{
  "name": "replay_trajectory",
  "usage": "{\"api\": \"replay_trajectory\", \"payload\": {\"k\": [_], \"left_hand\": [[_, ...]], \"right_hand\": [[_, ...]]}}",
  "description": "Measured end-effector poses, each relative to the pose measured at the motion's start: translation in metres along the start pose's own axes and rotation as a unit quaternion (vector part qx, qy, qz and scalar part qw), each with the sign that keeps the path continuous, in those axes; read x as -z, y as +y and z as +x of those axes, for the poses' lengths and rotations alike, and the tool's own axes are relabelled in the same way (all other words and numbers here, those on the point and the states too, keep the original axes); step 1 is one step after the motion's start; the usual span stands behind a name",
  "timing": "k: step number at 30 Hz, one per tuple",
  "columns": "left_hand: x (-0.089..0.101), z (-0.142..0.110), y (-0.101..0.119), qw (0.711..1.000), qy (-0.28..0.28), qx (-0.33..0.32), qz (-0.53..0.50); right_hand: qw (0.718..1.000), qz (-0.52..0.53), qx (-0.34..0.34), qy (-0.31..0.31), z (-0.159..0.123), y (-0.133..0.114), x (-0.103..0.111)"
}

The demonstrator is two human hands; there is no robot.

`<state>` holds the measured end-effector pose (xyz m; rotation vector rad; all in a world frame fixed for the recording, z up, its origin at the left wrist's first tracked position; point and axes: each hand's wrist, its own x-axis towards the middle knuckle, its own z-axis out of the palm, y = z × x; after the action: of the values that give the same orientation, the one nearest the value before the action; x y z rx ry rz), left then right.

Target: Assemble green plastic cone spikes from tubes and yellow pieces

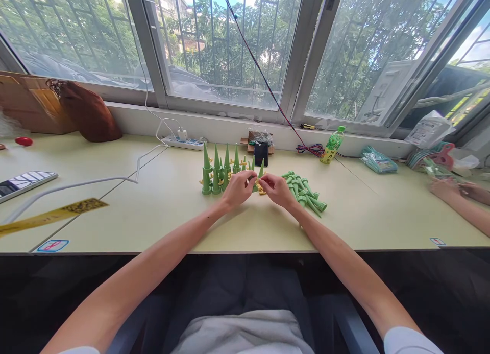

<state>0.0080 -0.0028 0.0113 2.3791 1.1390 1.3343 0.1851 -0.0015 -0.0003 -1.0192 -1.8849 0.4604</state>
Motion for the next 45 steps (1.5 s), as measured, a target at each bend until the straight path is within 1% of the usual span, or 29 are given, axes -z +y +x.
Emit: {"api": "replay_trajectory", "payload": {"k": [7,16,24,29,34,37,42,45], "left_hand": [[0.0010,0.0000,0.0015,1.000,-0.004,-0.002,0.001],[0.0003,0.0001,0.0010,1.000,0.002,0.001,0.002],[0.0000,-0.0006,0.0001,1.000,-0.010,-0.012,0.007],[-0.0004,-0.0010,-0.0007,1.000,-0.007,-0.011,0.015],[-0.0002,-0.0005,-0.0007,1.000,-0.008,-0.007,0.015],[-0.0007,-0.0006,-0.0014,1.000,-0.006,-0.012,0.017],[-0.0017,-0.0015,-0.0027,1.000,-0.008,-0.016,0.021],[-0.0018,-0.0013,-0.0029,1.000,-0.006,-0.017,0.023]], "right_hand": [[1.000,-0.027,-0.001,0.004,-0.0002,-0.0016,0.0010],[1.000,0.015,0.001,-0.004,-0.0003,0.0007,0.0001],[0.999,-0.043,0.001,-0.005,0.0007,-0.0010,0.0015],[1.000,-0.012,-0.006,0.009,-0.0001,-0.0011,0.0010],[1.000,0.018,0.006,-0.018,-0.0007,0.0012,-0.0005],[1.000,0.007,0.014,-0.018,-0.0002,0.0022,-0.0004],[0.999,-0.042,0.012,-0.024,0.0007,0.0006,0.0009],[0.999,-0.034,0.003,-0.015,0.0007,0.0001,0.0007]]}}
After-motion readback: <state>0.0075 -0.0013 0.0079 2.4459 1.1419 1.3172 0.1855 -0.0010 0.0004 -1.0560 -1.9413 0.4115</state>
